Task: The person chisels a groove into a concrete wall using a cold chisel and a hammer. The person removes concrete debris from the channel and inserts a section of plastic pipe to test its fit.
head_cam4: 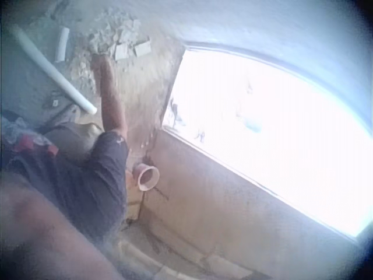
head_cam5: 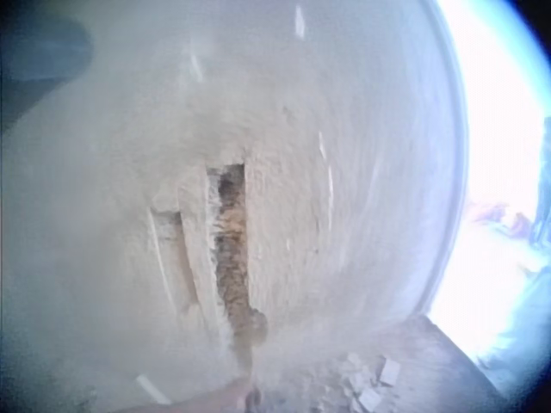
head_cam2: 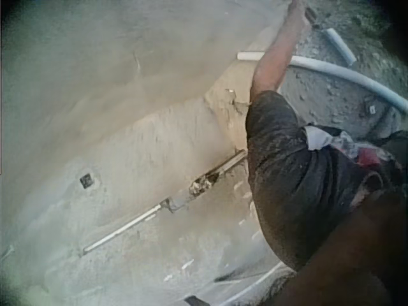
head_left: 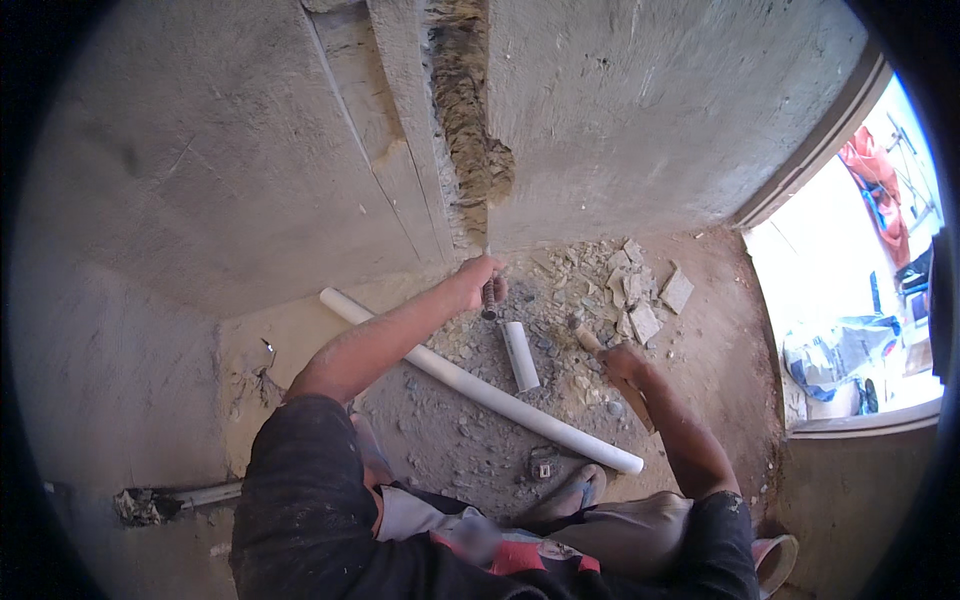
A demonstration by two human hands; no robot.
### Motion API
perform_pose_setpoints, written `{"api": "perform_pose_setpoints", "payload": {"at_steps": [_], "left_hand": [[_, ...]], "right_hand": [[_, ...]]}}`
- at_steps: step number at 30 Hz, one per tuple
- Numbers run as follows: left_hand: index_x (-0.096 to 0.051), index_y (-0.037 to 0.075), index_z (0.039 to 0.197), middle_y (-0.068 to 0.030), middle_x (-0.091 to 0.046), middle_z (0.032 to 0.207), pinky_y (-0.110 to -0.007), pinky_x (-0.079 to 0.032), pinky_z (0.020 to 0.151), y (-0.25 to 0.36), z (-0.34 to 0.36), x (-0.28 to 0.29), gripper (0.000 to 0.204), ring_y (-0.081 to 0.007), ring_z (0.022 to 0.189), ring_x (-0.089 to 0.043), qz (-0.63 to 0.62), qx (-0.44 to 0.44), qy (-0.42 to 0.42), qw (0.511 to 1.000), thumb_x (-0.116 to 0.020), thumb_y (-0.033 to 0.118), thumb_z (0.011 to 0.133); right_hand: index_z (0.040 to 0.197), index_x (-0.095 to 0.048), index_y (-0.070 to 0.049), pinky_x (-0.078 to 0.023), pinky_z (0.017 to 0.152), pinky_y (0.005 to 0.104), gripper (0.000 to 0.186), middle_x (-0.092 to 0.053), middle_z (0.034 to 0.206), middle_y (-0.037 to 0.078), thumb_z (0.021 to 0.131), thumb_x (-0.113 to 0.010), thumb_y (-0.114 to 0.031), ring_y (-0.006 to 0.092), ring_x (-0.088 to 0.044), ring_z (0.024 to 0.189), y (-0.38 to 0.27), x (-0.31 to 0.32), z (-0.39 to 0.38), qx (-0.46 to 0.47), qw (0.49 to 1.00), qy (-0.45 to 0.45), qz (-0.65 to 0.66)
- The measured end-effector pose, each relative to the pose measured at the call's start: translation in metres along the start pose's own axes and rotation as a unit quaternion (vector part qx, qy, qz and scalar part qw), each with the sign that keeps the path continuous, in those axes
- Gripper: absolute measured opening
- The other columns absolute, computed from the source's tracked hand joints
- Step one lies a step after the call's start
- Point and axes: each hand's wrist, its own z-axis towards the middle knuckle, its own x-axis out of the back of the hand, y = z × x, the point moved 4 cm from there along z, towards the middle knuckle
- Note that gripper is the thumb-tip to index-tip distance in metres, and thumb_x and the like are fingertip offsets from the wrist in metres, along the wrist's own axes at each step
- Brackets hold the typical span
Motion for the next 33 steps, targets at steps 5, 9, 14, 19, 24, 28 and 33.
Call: {"api": "perform_pose_setpoints", "payload": {"at_steps": [5,9,14,19,24,28,33], "left_hand": [[-0.046,-0.001,0.09,-0.0136,-0.055,0.076,-0.04,-0.053,0.057,-0.021,-0.007,0.018,0.015,-0.0251,0.064,-0.058,0.02,-0.032,0.076,0.996,-0.052,0.011,0.084],[-0.05,-0.004,0.094,-0.0146,-0.057,0.079,-0.039,-0.054,0.059,-0.025,-0.023,0.027,0.015,-0.0249,0.066,-0.059,0.019,-0.039,0.097,0.994,-0.051,0.008,0.085],[-0.052,-0.004,0.096,-0.0137,-0.058,0.08,-0.037,-0.053,0.057,-0.004,-0.037,0.023,0.015,-0.0217,0.066,-0.059,0.142,-0.089,0.097,0.981,-0.053,0.006,0.084],[-0.055,0.0,0.099,-0.0106,-0.057,0.079,-0.033,-0.05,0.051,0.014,-0.069,0.026,0.019,-0.0177,0.065,-0.058,0.172,-0.161,0.155,0.959,-0.056,0.005,0.081],[-0.057,0.002,0.103,-0.007,-0.057,0.082,-0.028,-0.047,0.054,0.041,-0.087,0.009,0.025,-0.0155,0.064,-0.055,0.192,-0.127,0.1,0.968,-0.059,0.015,0.082],[-0.059,0.004,0.104,-0.0051,-0.057,0.082,-0.025,-0.046,0.058,0.056,-0.095,-0.002,0.031,-0.0128,0.066,-0.053,0.179,-0.082,0.077,0.977,-0.06,0.026,0.083],[-0.06,0.007,0.104,-0.0012,-0.056,0.081,-0.025,-0.046,0.058,0.061,-0.088,0.012,0.034,-0.0103,0.066,-0.053,0.161,-0.06,-0.05,0.984,-0.062,0.032,0.083]], "right_hand": [[0.075,-0.062,0.001,-0.044,0.048,0.0344,0.034,-0.058,0.06,0.008,0.082,-0.06,-0.032,0.016,-0.056,0.052,-0.001,-0.024,-0.003,-0.002,1.0,-0.01,0.021],[0.086,-0.061,0.001,-0.044,0.048,0.0335,0.033,-0.057,0.06,0.006,0.083,-0.062,-0.032,0.0135,-0.056,0.054,0.023,-0.046,-0.015,0.018,0.998,-0.017,0.06],[0.093,-0.061,0.0,-0.046,0.05,0.0339,0.036,-0.058,0.066,0.01,0.084,-0.06,-0.035,0.0157,-0.058,0.054,0.067,-0.084,-0.002,0.016,0.995,0.056,0.083],[0.098,-0.061,0.001,-0.048,0.063,0.0414,0.042,-0.063,0.078,0.02,0.082,-0.059,-0.038,0.0317,-0.063,0.071,0.055,-0.083,-0.023,0.047,0.997,0.051,0.023],[0.104,-0.06,-0.001,-0.047,0.074,0.0451,0.043,-0.064,0.086,0.024,0.081,-0.059,-0.037,0.0392,-0.062,0.085,0.064,-0.075,-0.033,0.038,0.997,0.061,0.004],[0.107,-0.058,-0.002,-0.047,0.075,0.0456,0.044,-0.063,0.089,0.024,0.081,-0.06,-0.037,0.0399,-0.061,0.087,0.059,-0.071,-0.05,0.014,0.996,0.09,0.012],[0.107,-0.057,-0.001,-0.046,0.076,0.0443,0.044,-0.063,0.092,0.023,0.081,-0.059,-0.037,0.0386,-0.061,0.089,0.053,-0.078,-0.062,0.005,0.991,0.127,0.031]]}}
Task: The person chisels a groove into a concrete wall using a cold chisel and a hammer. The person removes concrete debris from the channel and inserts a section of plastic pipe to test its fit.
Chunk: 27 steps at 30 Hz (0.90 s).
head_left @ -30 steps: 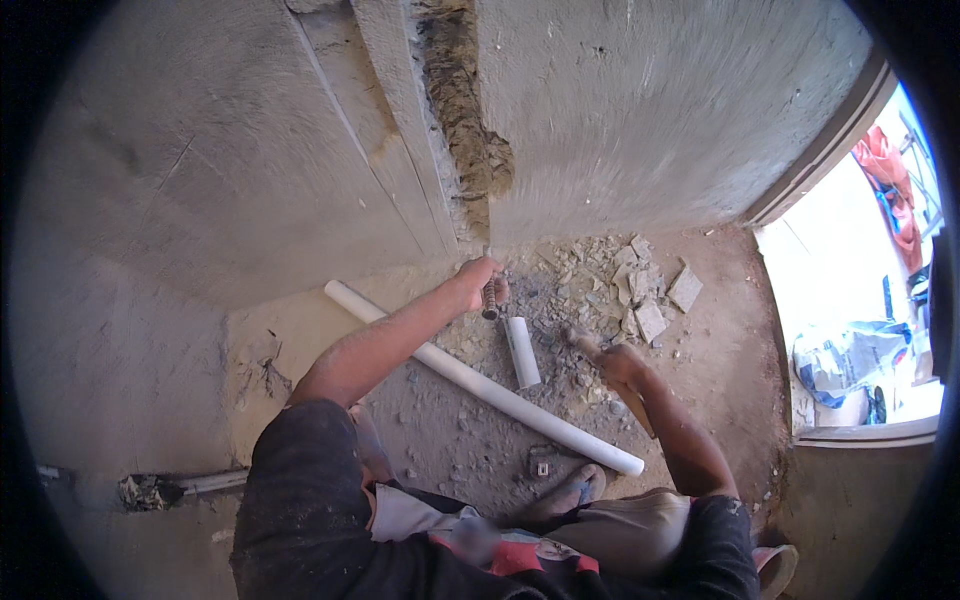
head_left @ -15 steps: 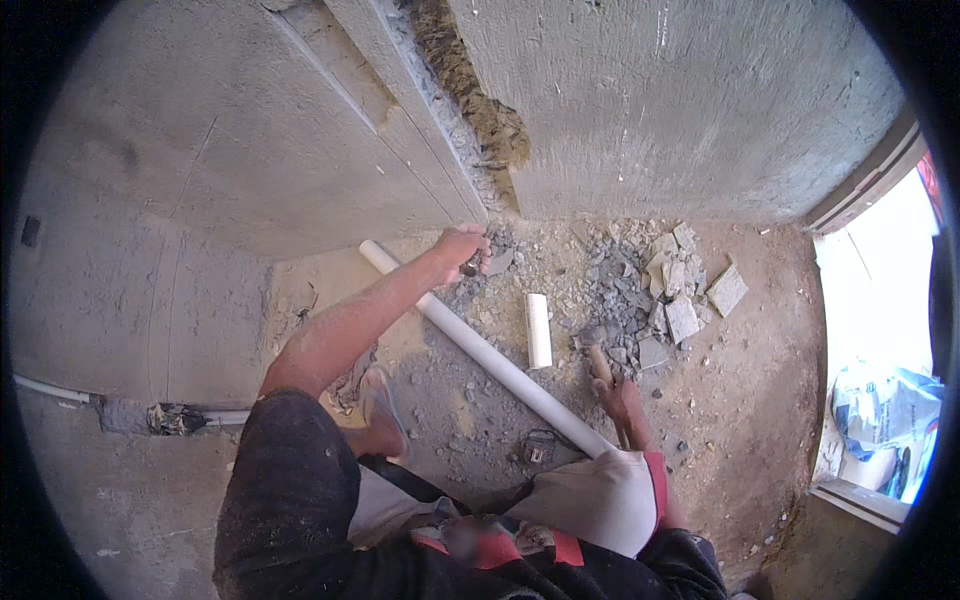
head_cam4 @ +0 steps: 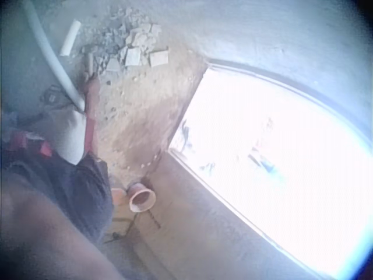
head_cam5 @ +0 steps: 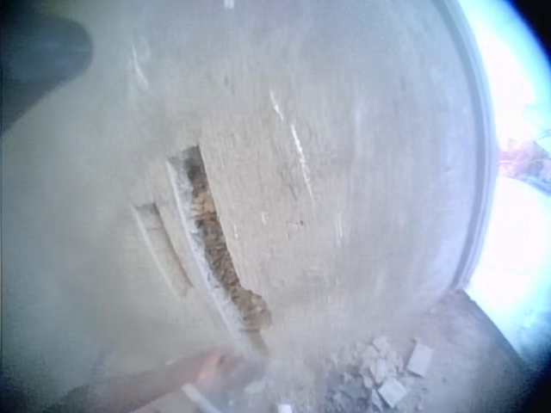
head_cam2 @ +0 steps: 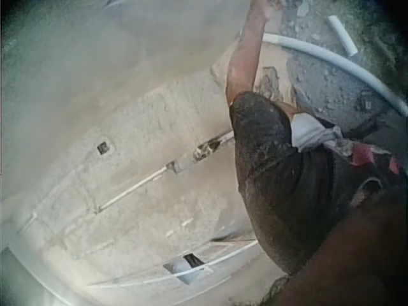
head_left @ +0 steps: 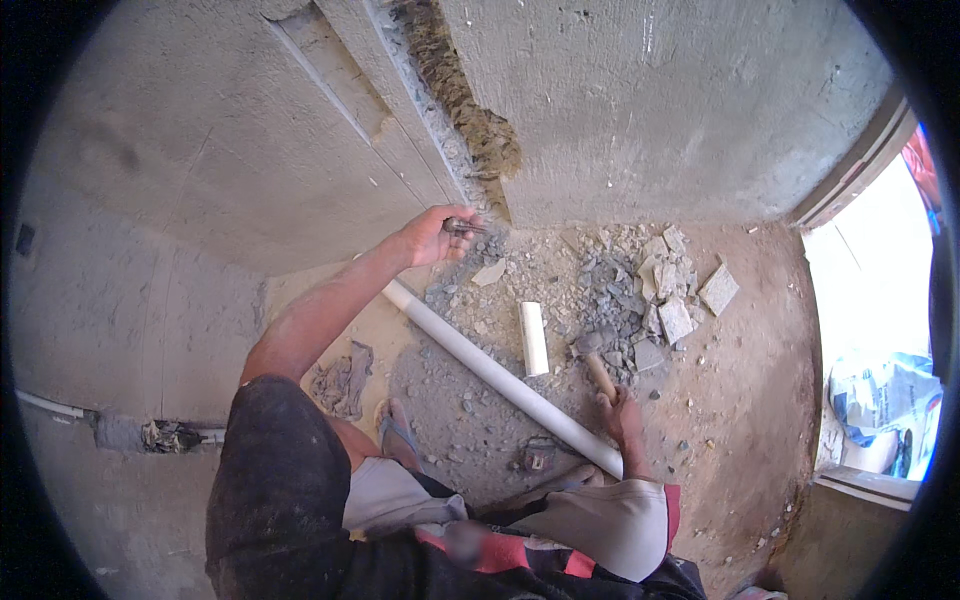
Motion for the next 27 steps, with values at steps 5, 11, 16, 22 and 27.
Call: {"api": "perform_pose_setpoints", "payload": {"at_steps": [5,11,16,22,27], "left_hand": [[-0.06,0.009,0.104,0.0011,-0.054,0.077,-0.024,-0.046,0.057,0.008,0.008,0.0,0.028,-0.0085,0.064,-0.052,0.115,-0.063,0.004,0.991,-0.061,0.03,0.086],[-0.06,0.011,0.098,-0.0023,-0.058,0.078,-0.027,-0.047,0.061,0.045,-0.004,-0.01,0.016,-0.0113,0.069,-0.055,0.444,-0.219,0.126,0.86,-0.057,0.023,0.088],[-0.058,0.007,0.095,-0.0118,-0.062,0.08,-0.038,-0.046,0.074,0.082,-0.02,-0.024,0.016,-0.0218,0.077,-0.059,0.501,-0.385,0.186,0.752,-0.056,0.021,0.088],[-0.059,0.006,0.099,-0.0104,-0.062,0.079,-0.036,-0.046,0.07,0.094,-0.013,-0.02,0.019,-0.0228,0.074,-0.059,0.499,-0.403,0.228,0.733,-0.058,0.021,0.088],[-0.058,0.003,0.098,-0.0116,-0.063,0.088,-0.035,-0.046,0.074,0.068,-0.007,-0.006,0.017,-0.0265,0.08,-0.06,0.473,-0.46,0.176,0.731,-0.056,0.017,0.088]], "right_hand": [[0.106,-0.057,-0.002,-0.046,0.076,0.0442,0.044,-0.063,0.092,0.023,0.082,-0.059,-0.038,0.0387,-0.061,0.088,0.0,0.0,0.001,0.002,1.0,0.017,-0.008],[0.106,-0.058,-0.002,-0.046,0.076,0.0444,0.045,-0.063,0.091,0.024,0.081,-0.059,-0.039,0.0388,-0.061,0.088,-0.01,0.001,-0.005,-0.013,0.999,0.033,-0.018],[0.106,-0.058,-0.004,-0.046,0.075,0.0449,0.045,-0.063,0.09,0.024,0.081,-0.06,-0.041,0.0392,-0.061,0.087,-0.018,0.001,-0.007,-0.045,0.997,0.043,-0.046],[0.102,-0.058,-0.005,-0.047,0.074,0.0465,0.043,-0.063,0.086,0.023,0.08,-0.06,-0.042,0.0397,-0.061,0.085,-0.022,-0.004,-0.007,-0.057,0.991,0.069,-0.096],[0.1,-0.058,-0.007,-0.047,0.07,0.0482,0.041,-0.064,0.083,0.021,0.08,-0.06,-0.043,0.0393,-0.061,0.081,-0.024,-0.01,-0.004,-0.064,0.987,0.086,-0.12]]}}
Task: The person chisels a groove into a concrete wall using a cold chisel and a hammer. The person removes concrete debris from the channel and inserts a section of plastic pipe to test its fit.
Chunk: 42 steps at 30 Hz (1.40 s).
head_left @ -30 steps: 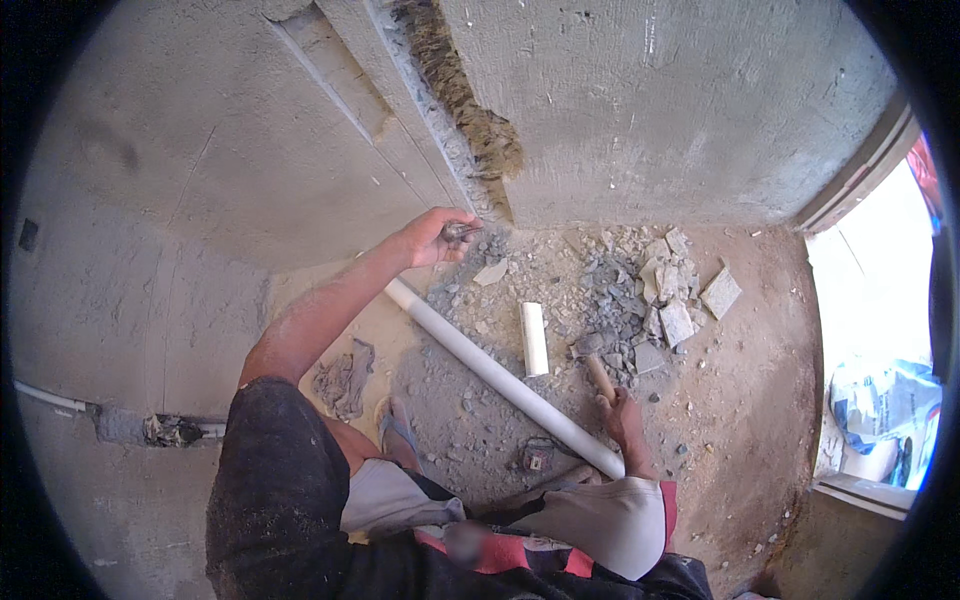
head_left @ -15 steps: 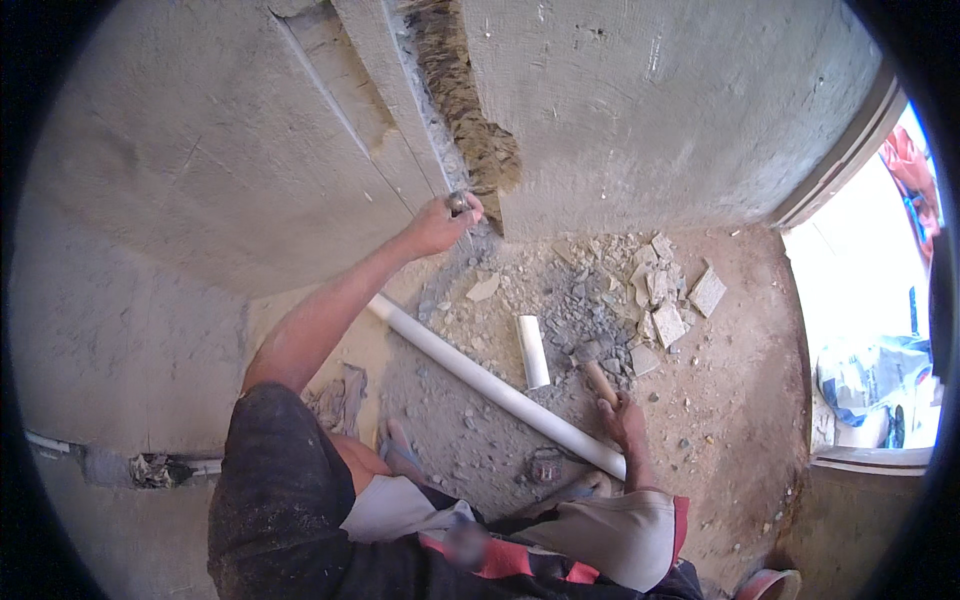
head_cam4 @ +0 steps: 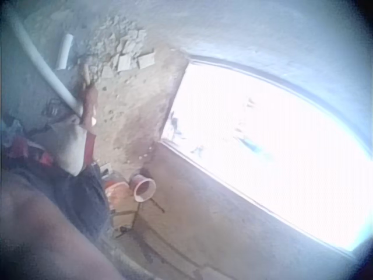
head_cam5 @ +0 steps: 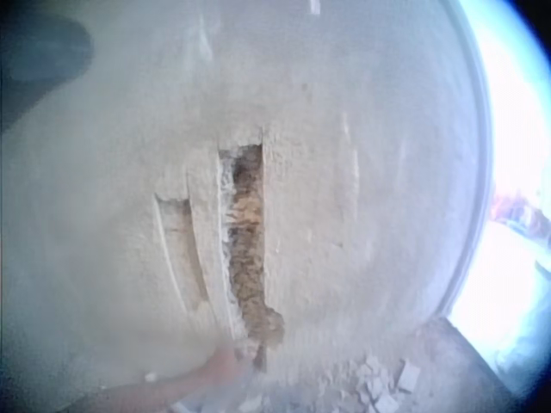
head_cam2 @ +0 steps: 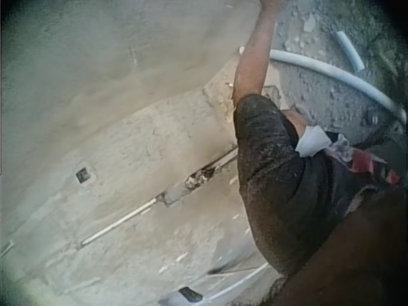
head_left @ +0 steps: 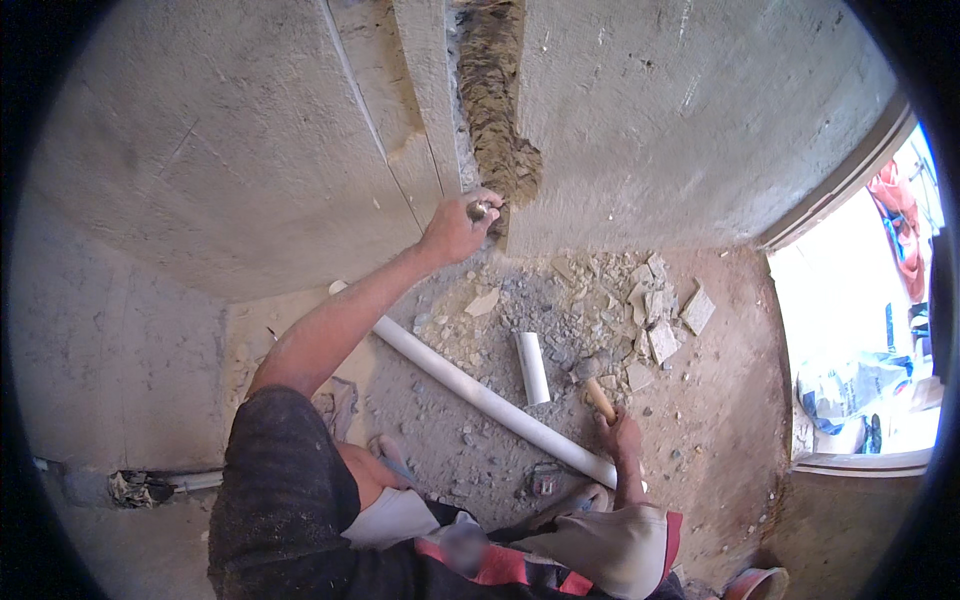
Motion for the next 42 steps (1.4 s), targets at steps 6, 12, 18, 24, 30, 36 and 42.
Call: {"api": "perform_pose_setpoints", "payload": {"at_steps": [6,12,18,24,30,36,42], "left_hand": [[-0.058,0.003,0.1,-0.0144,-0.062,0.094,-0.034,-0.046,0.079,0.002,-0.023,0.001,0.016,-0.0264,0.088,-0.06,-0.028,-0.036,0.033,0.998,-0.057,0.012,0.087],[-0.056,0.003,0.103,-0.0126,-0.061,0.09,-0.032,-0.048,0.075,0.004,-0.055,-0.01,0.018,-0.0224,0.082,-0.061,0.002,-0.062,0.049,0.997,-0.056,0.008,0.086],[-0.054,0.002,0.105,-0.0083,-0.059,0.087,-0.029,-0.05,0.068,0.003,-0.068,-0.024,0.028,-0.0153,0.078,-0.06,-0.147,0.109,0.012,0.983,-0.065,0.009,0.081],[-0.049,0.002,0.11,-0.0063,-0.055,0.083,-0.028,-0.053,0.064,-0.002,-0.082,-0.047,0.038,-0.015,0.074,-0.06,-0.431,0.32,-0.001,0.844,-0.066,0.022,0.084],[-0.051,0.001,0.101,-0.0103,-0.059,0.084,-0.032,-0.054,0.061,-0.06,-0.088,-0.075,0.029,-0.0212,0.07,-0.062,-0.525,0.479,-0.003,0.703,-0.06,0.025,0.086],[-0.054,0.003,0.083,-0.0093,-0.059,0.071,-0.033,-0.051,0.052,-0.086,-0.084,-0.124,0.017,-0.0194,0.063,-0.061,-0.442,0.509,0.032,0.738,-0.059,0.019,0.078],[-0.053,0.007,0.071,-0.0062,-0.054,0.058,-0.029,-0.04,0.046,-0.067,-0.077,-0.138,0.012,-0.0149,0.05,-0.052,-0.525,0.426,0.158,0.72,-0.055,0.018,0.076]], "right_hand": [[0.101,-0.056,-0.009,-0.047,0.069,0.0484,0.041,-0.064,0.083,0.02,0.079,-0.059,-0.044,0.0387,-0.062,0.08,0.004,-0.006,0.004,-0.013,0.999,-0.006,-0.031],[0.099,-0.056,-0.01,-0.048,0.069,0.0488,0.038,-0.064,0.083,0.02,0.078,-0.059,-0.042,0.0384,-0.062,0.079,-0.002,-0.005,0.002,-0.017,0.999,0.001,-0.034],[0.098,-0.056,-0.01,-0.048,0.068,0.049,0.036,-0.064,0.081,0.019,0.077,-0.06,-0.04,0.0383,-0.062,0.078,-0.006,0.001,0.0,-0.01,1.0,0.011,-0.026],[0.097,-0.056,-0.01,-0.047,0.069,0.0487,0.036,-0.064,0.081,0.019,0.077,-0.061,-0.039,0.0379,-0.062,0.079,-0.011,0.004,-0.003,-0.013,1.0,0.012,-0.026],[0.098,-0.057,-0.01,-0.048,0.07,0.0484,0.037,-0.064,0.083,0.02,0.076,-0.062,-0.039,0.0373,-0.062,0.08,-0.004,-0.006,0.001,-0.014,0.999,0.015,-0.039],[0.1,-0.058,-0.009,-0.049,0.07,0.0475,0.039,-0.065,0.084,0.019,0.076,-0.063,-0.039,0.0371,-0.063,0.081,-0.008,-0.001,-0.001,-0.012,0.999,0.004,-0.038],[0.102,-0.057,-0.008,-0.049,0.072,0.0472,0.04,-0.065,0.087,0.02,0.076,-0.062,-0.038,0.0372,-0.063,0.082,0.0,-0.017,0.014,-0.001,0.999,-0.003,-0.042]]}}
